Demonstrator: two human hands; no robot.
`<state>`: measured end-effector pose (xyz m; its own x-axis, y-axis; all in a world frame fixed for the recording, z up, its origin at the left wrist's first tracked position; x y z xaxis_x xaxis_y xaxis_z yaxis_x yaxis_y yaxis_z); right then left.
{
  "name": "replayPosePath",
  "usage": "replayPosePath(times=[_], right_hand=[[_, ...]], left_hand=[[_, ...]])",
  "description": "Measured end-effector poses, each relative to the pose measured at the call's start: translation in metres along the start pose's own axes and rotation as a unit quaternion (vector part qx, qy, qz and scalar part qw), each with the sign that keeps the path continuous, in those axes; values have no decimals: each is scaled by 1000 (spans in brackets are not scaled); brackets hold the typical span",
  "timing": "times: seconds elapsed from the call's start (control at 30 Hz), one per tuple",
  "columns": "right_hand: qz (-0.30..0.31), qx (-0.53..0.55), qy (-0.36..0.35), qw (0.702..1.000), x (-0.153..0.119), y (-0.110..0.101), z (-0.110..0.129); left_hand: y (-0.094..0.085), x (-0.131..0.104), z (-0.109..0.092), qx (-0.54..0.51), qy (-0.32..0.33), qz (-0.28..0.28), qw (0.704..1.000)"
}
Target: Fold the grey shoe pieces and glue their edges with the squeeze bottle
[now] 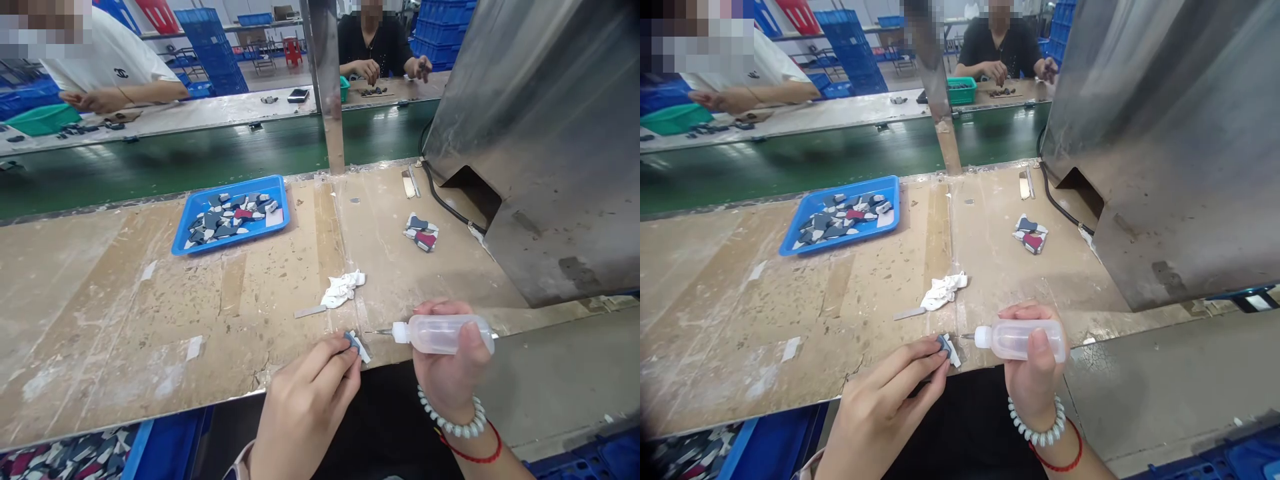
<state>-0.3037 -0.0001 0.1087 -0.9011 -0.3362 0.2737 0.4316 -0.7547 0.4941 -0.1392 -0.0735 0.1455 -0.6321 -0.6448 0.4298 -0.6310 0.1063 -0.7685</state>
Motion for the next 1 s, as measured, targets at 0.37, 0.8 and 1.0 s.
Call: replayPosePath(times=[0.37, 0.8, 1.0], right_hand=[[12, -35, -22, 999, -3, 2, 1], [120, -63, -54, 989, -2, 5, 6], [173, -101, -129, 971, 2, 6, 7]], left_hand=[[7, -2, 2, 105, 58, -62, 991], [14, -11, 2, 18, -28, -96, 995], [11, -10, 2, 0, -54, -74, 996]])
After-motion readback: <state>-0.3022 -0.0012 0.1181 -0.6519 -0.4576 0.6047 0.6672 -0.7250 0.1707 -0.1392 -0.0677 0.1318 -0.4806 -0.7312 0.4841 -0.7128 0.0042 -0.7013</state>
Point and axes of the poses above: each hand's wrist, its own x-axis towards the middle knuckle, its own y-axis out of the palm, z = x × y, the point moved 1 cm from there along x, towards the middle knuckle, and after that the axes turned 11 degrees about -y, right-handed, at the moved point
